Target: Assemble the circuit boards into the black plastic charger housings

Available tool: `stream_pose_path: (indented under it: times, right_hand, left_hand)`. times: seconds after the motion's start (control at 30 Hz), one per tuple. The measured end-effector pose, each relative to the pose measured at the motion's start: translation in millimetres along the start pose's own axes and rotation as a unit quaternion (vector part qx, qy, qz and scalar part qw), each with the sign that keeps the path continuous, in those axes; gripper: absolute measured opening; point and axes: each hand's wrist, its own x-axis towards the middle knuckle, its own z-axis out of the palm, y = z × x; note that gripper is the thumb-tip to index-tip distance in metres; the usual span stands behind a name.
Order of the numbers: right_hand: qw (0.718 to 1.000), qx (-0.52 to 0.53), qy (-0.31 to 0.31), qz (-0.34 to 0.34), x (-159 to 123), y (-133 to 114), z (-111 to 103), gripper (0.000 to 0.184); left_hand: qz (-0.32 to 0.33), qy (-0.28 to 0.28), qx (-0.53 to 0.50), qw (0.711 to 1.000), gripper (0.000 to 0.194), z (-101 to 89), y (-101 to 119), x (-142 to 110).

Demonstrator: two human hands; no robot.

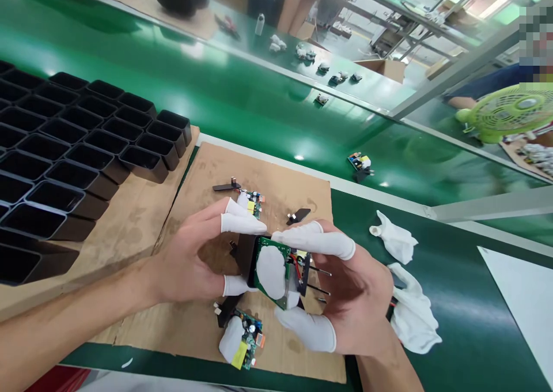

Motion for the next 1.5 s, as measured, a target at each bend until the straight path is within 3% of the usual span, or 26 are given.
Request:
stream_pose_path:
  times: [0.27, 0.53, 0.83, 1.37, 1.5]
  right_hand:
    - [1.0, -0.011, -0.013, -0.018, 0.3, 2.0, 1.2, 0.078]
    - [0.999, -0.045, -0.021, -0.022, -0.8, 3.4, 1.4, 0.077]
    - [0.994, -0.076, -0.032, -0.07, -5.4, 8.3, 0.0, 0.095]
    - [0.991, -0.095, -0.022, -0.087, -4.4, 8.3, 4.2, 0.093]
    - [0.994, -0.08, 0.011, -0.071, -7.2, 2.7, 3.7, 0.084]
  left_hand:
    - [0.027, -0.005, -0.001, 1.0, 0.078, -2.0, -1.7, 2.4]
    - [0.026, -0.013, 0.013, 0.999, 0.073, -3.3, -1.0, 3.0]
    - [0.016, -0.027, 0.012, 0.999, 0.064, -4.2, 1.5, 2.9]
    - [0.006, -0.021, 0.007, 1.0, 0.059, -5.7, 2.1, 1.6]
    - [0.014, -0.025, 0.01, 1.0, 0.059, -6.9, 1.1, 3.2]
